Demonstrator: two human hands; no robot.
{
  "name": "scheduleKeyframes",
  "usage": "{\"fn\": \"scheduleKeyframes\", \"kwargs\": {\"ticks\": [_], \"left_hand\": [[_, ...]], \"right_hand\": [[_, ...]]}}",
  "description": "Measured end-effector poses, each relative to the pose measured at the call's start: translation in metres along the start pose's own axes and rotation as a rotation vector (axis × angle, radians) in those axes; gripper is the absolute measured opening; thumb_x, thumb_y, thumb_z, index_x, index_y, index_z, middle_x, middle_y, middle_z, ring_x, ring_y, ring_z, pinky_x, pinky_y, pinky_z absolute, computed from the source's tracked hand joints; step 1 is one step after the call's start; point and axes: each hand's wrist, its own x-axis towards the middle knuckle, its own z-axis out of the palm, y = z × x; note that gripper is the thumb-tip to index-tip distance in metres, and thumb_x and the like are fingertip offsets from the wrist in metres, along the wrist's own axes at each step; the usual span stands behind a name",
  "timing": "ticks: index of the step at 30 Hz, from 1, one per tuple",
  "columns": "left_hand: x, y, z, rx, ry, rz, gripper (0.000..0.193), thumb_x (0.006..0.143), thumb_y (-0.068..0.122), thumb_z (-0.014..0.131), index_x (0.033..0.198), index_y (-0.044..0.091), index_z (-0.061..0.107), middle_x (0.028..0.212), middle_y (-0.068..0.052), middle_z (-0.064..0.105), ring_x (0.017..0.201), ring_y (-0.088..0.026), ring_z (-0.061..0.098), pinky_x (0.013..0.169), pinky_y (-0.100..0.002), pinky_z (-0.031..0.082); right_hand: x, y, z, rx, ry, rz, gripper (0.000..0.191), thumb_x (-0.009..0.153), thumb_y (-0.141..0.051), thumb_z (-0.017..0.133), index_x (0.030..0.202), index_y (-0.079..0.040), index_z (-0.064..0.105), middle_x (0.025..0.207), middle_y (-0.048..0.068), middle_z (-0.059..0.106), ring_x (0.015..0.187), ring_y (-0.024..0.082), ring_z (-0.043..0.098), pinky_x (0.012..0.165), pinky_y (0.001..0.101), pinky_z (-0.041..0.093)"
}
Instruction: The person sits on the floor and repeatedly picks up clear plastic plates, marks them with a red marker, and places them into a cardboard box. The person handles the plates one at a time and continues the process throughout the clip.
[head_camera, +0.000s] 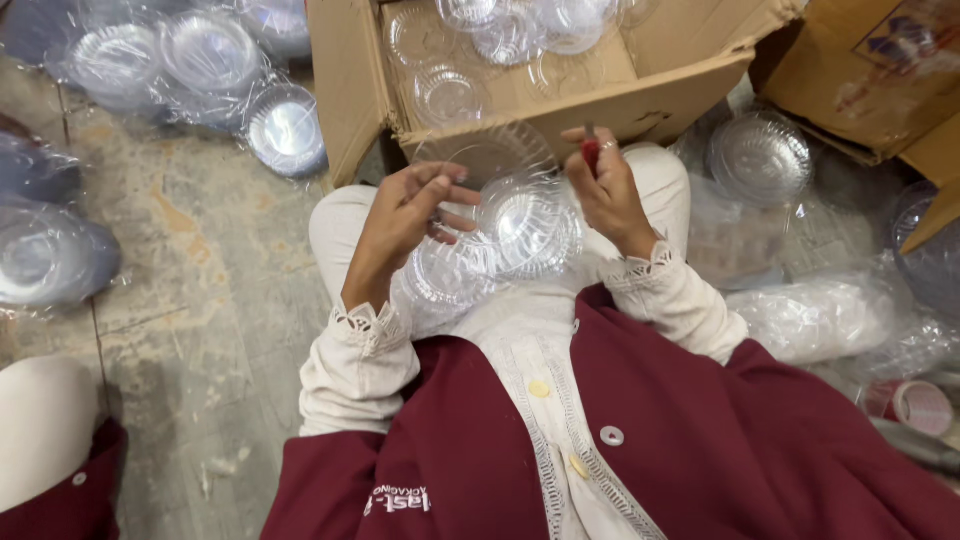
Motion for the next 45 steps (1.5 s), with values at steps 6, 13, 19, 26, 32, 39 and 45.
{"fn": "scheduleKeyframes", "kwargs": {"ticks": [6, 13, 19, 26, 32, 39, 45], "left_hand": [[-0.007, 0.007, -0.016, -0.047, 0.028, -0.016, 0.038, 0.105, 0.021, 0.049, 0.131, -0.006, 0.054, 0.106, -0.02, 0.076, 0.076, -0.023, 0.077, 0.056, -0.029, 0.06], [-0.011, 0.016, -0.013, 0.029, -0.02, 0.002, 0.039, 0.104, 0.022, 0.051, 0.13, -0.008, 0.056, 0.103, -0.02, 0.076, 0.074, -0.023, 0.077, 0.055, -0.028, 0.06], [-0.014, 0.014, -0.008, -0.017, -0.004, 0.068, 0.041, 0.105, 0.023, 0.052, 0.13, -0.009, 0.056, 0.105, -0.021, 0.076, 0.074, -0.023, 0.077, 0.054, -0.027, 0.059], [-0.013, 0.006, -0.01, -0.088, 0.046, 0.103, 0.039, 0.105, 0.019, 0.054, 0.13, -0.01, 0.057, 0.105, -0.023, 0.076, 0.074, -0.023, 0.076, 0.053, -0.026, 0.057], [-0.013, -0.001, -0.012, -0.132, 0.097, 0.132, 0.037, 0.105, 0.017, 0.053, 0.13, -0.01, 0.057, 0.105, -0.023, 0.076, 0.075, -0.024, 0.077, 0.053, -0.025, 0.056], [-0.011, -0.013, 0.003, -0.158, 0.236, 0.16, 0.034, 0.105, 0.017, 0.05, 0.128, -0.007, 0.058, 0.103, -0.022, 0.077, 0.073, -0.023, 0.077, 0.053, -0.026, 0.057], [-0.01, -0.02, 0.004, -0.177, 0.281, 0.192, 0.033, 0.106, 0.016, 0.05, 0.129, -0.006, 0.058, 0.104, -0.022, 0.076, 0.072, -0.022, 0.076, 0.054, -0.027, 0.059]], "right_hand": [[-0.015, 0.011, -0.013, -0.389, -0.139, -0.09, 0.088, 0.069, -0.06, 0.087, 0.127, -0.002, 0.054, 0.074, -0.001, 0.043, 0.064, 0.009, 0.039, 0.057, 0.0254, 0.036], [-0.006, 0.042, -0.015, -0.465, -0.195, -0.263, 0.084, 0.065, -0.067, 0.087, 0.109, -0.003, 0.055, 0.074, 0.001, 0.05, 0.063, 0.013, 0.048, 0.058, 0.0296, 0.045], [-0.005, 0.05, -0.011, -0.494, -0.21, -0.22, 0.08, 0.07, -0.08, 0.068, 0.095, -0.005, 0.052, 0.069, 0.003, 0.048, 0.06, 0.016, 0.05, 0.057, 0.0319, 0.047], [-0.006, 0.049, -0.01, -0.543, -0.205, -0.301, 0.075, 0.086, -0.076, 0.063, 0.097, -0.002, 0.052, 0.071, 0.008, 0.052, 0.061, 0.024, 0.055, 0.06, 0.0359, 0.049], [-0.003, 0.041, -0.006, -0.547, -0.25, -0.319, 0.07, 0.099, -0.072, 0.059, 0.103, -0.003, 0.055, 0.08, 0.009, 0.056, 0.07, 0.027, 0.059, 0.065, 0.0369, 0.05], [-0.006, 0.03, 0.002, -0.593, -0.129, -0.285, 0.084, 0.074, -0.08, 0.062, 0.093, 0.001, 0.048, 0.064, 0.01, 0.052, 0.055, 0.026, 0.057, 0.054, 0.037, 0.05], [-0.01, 0.043, 0.012, -0.588, -0.139, -0.203, 0.079, 0.087, -0.08, 0.06, 0.098, -0.002, 0.048, 0.072, 0.009, 0.056, 0.064, 0.024, 0.06, 0.061, 0.0364, 0.051]]}}
